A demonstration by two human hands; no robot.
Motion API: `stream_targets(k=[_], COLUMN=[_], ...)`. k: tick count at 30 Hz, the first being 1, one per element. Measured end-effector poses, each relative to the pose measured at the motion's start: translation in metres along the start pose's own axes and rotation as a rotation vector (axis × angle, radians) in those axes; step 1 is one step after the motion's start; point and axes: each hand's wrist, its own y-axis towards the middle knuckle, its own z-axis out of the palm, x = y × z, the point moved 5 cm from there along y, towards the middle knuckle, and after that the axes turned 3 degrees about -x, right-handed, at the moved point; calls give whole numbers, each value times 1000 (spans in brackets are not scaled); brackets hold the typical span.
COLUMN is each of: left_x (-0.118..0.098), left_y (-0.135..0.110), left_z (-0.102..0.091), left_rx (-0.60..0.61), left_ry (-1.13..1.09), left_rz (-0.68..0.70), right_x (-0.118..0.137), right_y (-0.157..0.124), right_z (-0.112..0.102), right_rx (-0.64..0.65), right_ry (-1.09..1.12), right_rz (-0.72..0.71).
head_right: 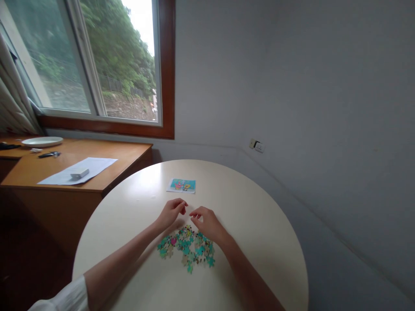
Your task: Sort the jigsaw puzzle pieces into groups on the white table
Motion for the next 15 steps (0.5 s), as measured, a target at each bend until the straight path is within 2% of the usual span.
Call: stream_targets(k=[3,6,9,11,15], left_x=[13,17,12,6,-4], left_y=[2,-2,-7,-11,-15], left_z=[-3,-6,-9,-10,-14], left_rx=[-42,-8,117,232,364], left_ry=[-15,21,139,269,455], left_rz=[-77,-74,-39,-12,26], right_x=[-1,-3,-2,-2,-8], right_y=[-7,-15,-18,-19,-18], right_z=[14,15,12,10,9], right_rx=[61,80,126,154,146], right_ry=[59,95,59,-22,-219], right_rz=[-45,-61,-73,-88,-73])
